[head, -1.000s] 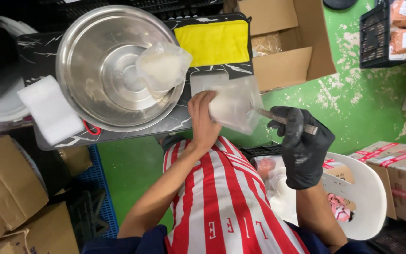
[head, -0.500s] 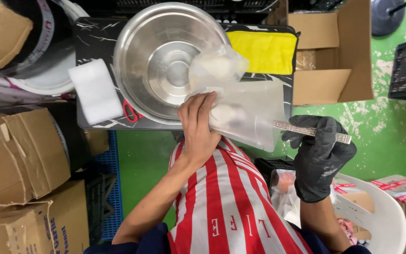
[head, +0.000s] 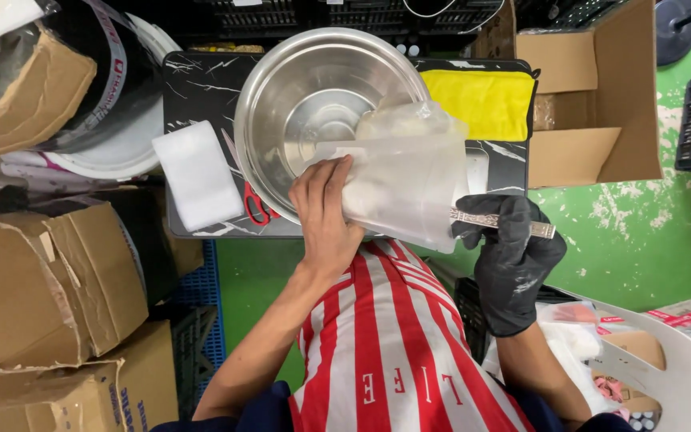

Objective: Measuring and bagging white powder using a spoon and a digital scale in a production environment.

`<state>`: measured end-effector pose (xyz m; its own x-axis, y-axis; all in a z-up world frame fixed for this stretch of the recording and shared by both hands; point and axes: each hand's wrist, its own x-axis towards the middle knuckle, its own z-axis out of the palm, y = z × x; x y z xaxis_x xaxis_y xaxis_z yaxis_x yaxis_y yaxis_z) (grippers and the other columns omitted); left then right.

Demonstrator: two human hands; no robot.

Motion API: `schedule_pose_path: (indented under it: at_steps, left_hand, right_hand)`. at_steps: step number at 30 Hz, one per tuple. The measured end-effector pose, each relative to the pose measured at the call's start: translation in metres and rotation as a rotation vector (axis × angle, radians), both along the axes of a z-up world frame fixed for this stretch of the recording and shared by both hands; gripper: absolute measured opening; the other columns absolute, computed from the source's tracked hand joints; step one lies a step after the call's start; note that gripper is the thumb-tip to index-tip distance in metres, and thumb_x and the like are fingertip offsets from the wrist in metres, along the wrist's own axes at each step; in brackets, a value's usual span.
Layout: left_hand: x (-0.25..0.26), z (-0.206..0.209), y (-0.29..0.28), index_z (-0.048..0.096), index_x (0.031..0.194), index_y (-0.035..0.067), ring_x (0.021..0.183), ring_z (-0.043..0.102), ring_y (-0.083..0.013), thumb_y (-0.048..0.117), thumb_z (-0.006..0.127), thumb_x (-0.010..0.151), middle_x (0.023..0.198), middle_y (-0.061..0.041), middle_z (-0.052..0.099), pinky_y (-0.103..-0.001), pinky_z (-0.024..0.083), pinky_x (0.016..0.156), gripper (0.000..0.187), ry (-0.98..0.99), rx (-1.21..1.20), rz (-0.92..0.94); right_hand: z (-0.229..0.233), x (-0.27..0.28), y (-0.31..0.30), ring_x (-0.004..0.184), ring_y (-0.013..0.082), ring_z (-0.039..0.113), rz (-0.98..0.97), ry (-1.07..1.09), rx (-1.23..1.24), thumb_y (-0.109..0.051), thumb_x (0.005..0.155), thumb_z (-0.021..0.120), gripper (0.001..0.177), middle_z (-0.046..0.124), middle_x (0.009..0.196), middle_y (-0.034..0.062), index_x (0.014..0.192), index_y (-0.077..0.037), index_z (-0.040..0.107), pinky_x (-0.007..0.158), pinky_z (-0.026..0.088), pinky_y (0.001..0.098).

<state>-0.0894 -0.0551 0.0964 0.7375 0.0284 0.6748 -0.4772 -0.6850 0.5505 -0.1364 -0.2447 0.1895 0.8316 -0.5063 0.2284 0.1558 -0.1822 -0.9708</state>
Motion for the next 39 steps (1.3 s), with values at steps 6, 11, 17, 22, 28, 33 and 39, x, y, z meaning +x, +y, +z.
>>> schedule_pose_path:
  at_steps: [6,11,17,22,28,33,39]
  left_hand:
    - [0.012,0.001,0.020,0.065,0.138,0.002,0.122,0.057,-0.0350,-0.014,0.067,0.087,0.127,-0.012,0.063,-0.047,0.040,0.106,0.054,-0.003,0.002,-0.014]
    - [0.019,0.001,0.032,0.064,0.138,0.002,0.123,0.055,-0.0336,-0.015,0.065,0.087,0.127,-0.011,0.062,-0.046,0.041,0.106,0.054,0.010,-0.004,-0.030]
    - [0.030,-0.015,0.052,0.063,0.141,0.003,0.124,0.053,-0.0348,-0.020,0.064,0.079,0.129,-0.012,0.061,-0.047,0.040,0.108,0.065,0.073,0.032,-0.017]
    - [0.043,-0.043,0.059,0.061,0.143,0.003,0.124,0.051,-0.0349,-0.021,0.063,0.075,0.130,-0.013,0.060,-0.047,0.039,0.109,0.072,0.096,0.034,-0.018]
    - [0.047,-0.072,0.075,0.052,0.149,0.006,0.132,0.047,-0.0369,-0.005,0.061,0.069,0.140,-0.014,0.055,-0.051,0.037,0.115,0.081,0.416,0.013,-0.040]
    - [0.026,-0.031,0.073,0.060,0.143,0.003,0.123,0.050,-0.0355,-0.015,0.065,0.067,0.129,-0.014,0.059,-0.051,0.037,0.114,0.079,0.344,-0.160,-0.058]
    - [-0.021,-0.003,0.060,0.059,0.147,0.008,0.129,0.058,-0.0390,0.009,0.085,0.074,0.132,-0.017,0.061,-0.052,0.041,0.115,0.077,0.684,-0.368,-0.395]
  right_hand:
    - [-0.013,0.011,0.011,0.057,0.0189,0.068,-0.012,0.010,0.049,-0.025,0.116,0.048,0.041,0.072,0.082,0.0215,0.089,0.000,0.067,0.042,0.048,0.0213]
    - [-0.014,0.017,0.017,0.057,0.0154,0.067,-0.045,0.034,0.044,-0.028,0.117,0.046,0.043,0.074,0.085,0.0187,0.090,-0.004,0.069,0.043,0.048,0.0191]
    - [-0.033,0.019,-0.007,0.059,0.0234,0.070,-0.199,-0.072,0.232,-0.022,0.116,0.050,0.033,0.072,0.088,0.0247,0.092,-0.003,0.061,0.045,0.051,0.0231]
    - [-0.055,0.012,-0.040,0.057,0.0254,0.070,-0.252,-0.118,0.263,-0.021,0.117,0.051,0.030,0.072,0.089,0.0280,0.092,-0.005,0.058,0.045,0.051,0.0233]
    - [-0.050,0.019,-0.048,0.055,0.0185,0.062,-0.378,0.026,0.114,-0.039,0.113,0.051,0.043,0.073,0.085,0.0124,0.088,-0.006,0.062,0.049,0.043,0.0286]
    - [-0.077,0.036,-0.044,0.071,0.0209,0.070,-0.216,0.113,-0.147,-0.035,0.122,0.038,0.048,0.076,0.101,0.0238,0.114,-0.002,0.072,0.060,0.055,0.0262]
    - [-0.042,0.051,-0.033,0.078,0.0371,0.074,0.157,0.106,-0.554,-0.010,0.102,0.076,0.008,0.076,0.087,0.0209,0.105,-0.007,0.082,0.073,0.059,0.0384]
